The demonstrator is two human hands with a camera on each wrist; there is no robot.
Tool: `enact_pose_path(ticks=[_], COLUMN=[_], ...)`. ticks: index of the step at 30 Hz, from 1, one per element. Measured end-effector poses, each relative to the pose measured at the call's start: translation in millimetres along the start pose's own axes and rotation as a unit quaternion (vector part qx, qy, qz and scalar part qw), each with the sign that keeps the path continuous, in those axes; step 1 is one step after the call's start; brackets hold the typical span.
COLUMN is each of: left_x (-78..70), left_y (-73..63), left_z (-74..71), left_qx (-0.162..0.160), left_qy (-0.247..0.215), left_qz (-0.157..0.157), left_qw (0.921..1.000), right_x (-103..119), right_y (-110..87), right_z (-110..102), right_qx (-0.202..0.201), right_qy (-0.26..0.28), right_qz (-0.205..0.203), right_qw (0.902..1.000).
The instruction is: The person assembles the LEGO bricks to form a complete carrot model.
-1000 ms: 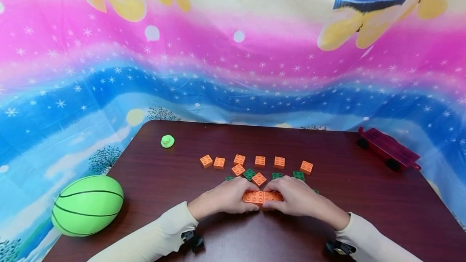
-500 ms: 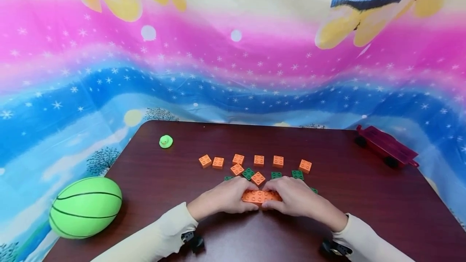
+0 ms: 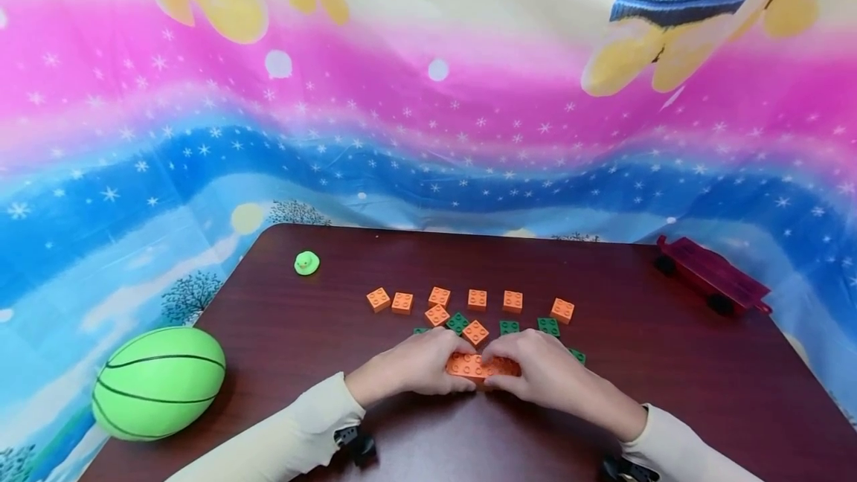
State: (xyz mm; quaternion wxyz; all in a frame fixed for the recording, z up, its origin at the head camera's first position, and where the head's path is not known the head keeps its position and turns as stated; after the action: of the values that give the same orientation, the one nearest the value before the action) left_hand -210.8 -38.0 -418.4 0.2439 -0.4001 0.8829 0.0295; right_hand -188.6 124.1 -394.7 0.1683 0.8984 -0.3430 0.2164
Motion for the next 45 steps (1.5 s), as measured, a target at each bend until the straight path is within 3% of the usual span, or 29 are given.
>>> enact_pose_path(ticks=[4, 9, 14, 17, 20, 24, 26, 30, 33, 38, 45], left_x=[-0.1, 2.0, 4.6, 9.6, 23.4, 59.0, 81.4, 118.5, 134.2, 141.0, 143.2], left_y=[-1.0, -2.5, -4.7, -9.7, -14.9, -18.4, -19.5, -22.9, -24.1, -21.0, -16.7], left_z=[1.0, 2.1, -3.8, -22.6, -51.8, -83.8, -90.3, -90.4, -85.1, -74.7, -66.6], left_qx=[0.002, -0.006, -0.012, -0.021, -0.059, -0.099, -0.086, -0.041, -0.028, -0.041, -0.072], left_qy=[-0.001, 0.000, 0.022, 0.011, -0.006, 0.024, 0.047, 0.050, 0.031, 0.031, 0.058], left_qz=[-0.002, 0.000, 0.022, 0.021, -0.003, -0.066, -0.103, -0.154, -0.168, -0.179, -0.224], left_qw=[1.0000, 1.0000, 0.9994, 0.9995, 0.9982, 0.9926, 0.9899, 0.9859, 0.9848, 0.9825, 0.9701], right_x=[0.7, -2.9, -6.6, -6.8, -6.3, -7.0, -7.8, -9.0, -8.8, -9.4, -11.8], right_y=[-0.8, 4.6, 8.3, 8.4, 7.9, 7.2, 7.0, 8.0, 9.1, 8.7, 7.9], right_z=[0.5, 2.8, 7.5, 9.0, 8.8, 7.2, 6.0, 4.4, 4.1, 4.4, 6.6], right_qx=[0.018, 0.051, 0.053, 0.045, 0.039, 0.035, 0.040, 0.056, 0.066, 0.063, 0.058], right_qy=[0.002, 0.065, 0.093, 0.098, 0.093, 0.068, 0.054, 0.037, 0.037, 0.036, 0.061], right_qz=[-0.019, -0.007, 0.011, 0.011, 0.007, 0.011, 0.019, 0.026, 0.027, 0.025, 0.022], right_qw=[0.9996, 0.9966, 0.9942, 0.9941, 0.9949, 0.9970, 0.9976, 0.9974, 0.9968, 0.9970, 0.9962])
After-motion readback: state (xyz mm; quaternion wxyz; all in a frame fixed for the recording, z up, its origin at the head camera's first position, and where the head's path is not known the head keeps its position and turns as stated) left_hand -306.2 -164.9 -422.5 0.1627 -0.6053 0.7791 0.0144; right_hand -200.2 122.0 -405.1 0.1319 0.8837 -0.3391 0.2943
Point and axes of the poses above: each hand's wrist, its own y-axis towards the middle knuckle, its own z-axis out of the palm, x = y × z, the point moved 5 cm from there along y, towards the middle knuckle, and after that the axes turned 6 degrees about y, right-handed, at the moved point
